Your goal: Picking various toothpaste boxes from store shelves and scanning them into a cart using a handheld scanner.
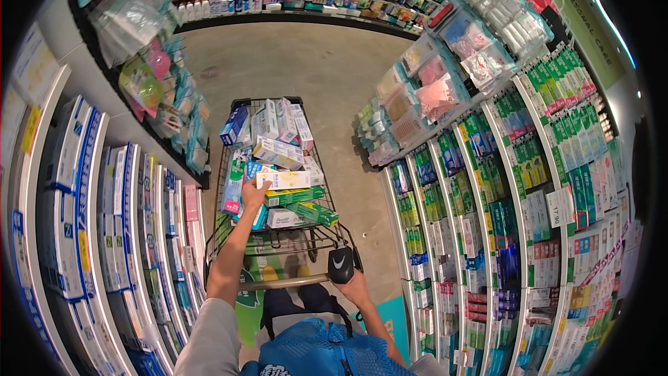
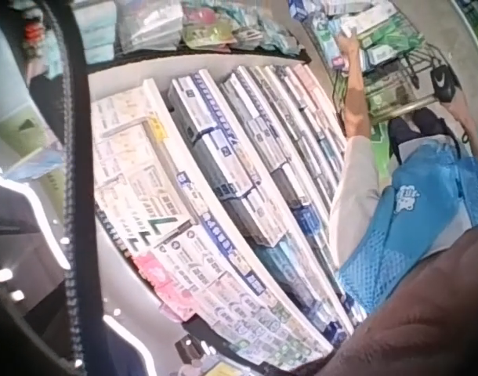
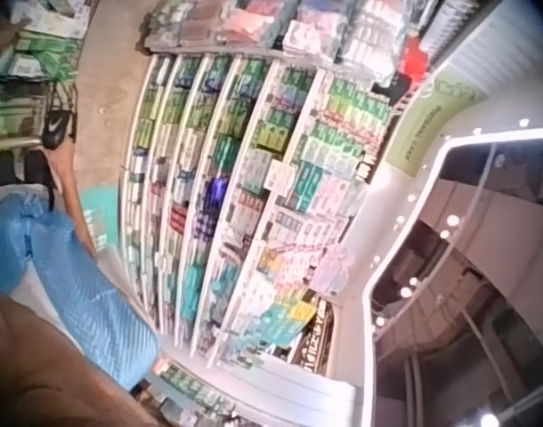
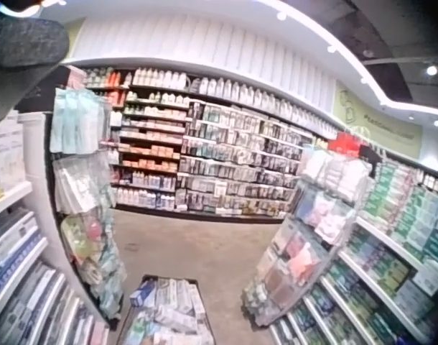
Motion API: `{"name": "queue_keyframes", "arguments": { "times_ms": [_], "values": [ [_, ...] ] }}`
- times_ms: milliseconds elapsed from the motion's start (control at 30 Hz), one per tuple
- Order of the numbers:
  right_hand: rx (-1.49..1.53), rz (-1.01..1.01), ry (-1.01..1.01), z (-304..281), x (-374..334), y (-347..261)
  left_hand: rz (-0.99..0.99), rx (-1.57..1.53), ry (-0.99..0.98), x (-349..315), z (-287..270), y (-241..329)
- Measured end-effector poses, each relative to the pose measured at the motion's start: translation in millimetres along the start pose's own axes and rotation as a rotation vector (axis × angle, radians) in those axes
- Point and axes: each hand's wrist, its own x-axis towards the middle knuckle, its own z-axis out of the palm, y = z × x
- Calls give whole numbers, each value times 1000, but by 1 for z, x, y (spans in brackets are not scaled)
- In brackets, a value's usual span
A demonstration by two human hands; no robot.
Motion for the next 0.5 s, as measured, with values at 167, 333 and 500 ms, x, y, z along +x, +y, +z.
{"name": "queue_keyframes", "arguments": {
  "times_ms": [167, 333, 500],
  "values": [
    [72, -25, -38, 9, 17, 4, 165, -403, 48, 8, -29, 22],
    [248, -24, -242, -5, 37, 15, -44, -973, -117, -31, -94, 87],
    [736, 178, -512, -34, 63, -31, 65, -1441, -164, -81, -143, 143]
  ]
}}
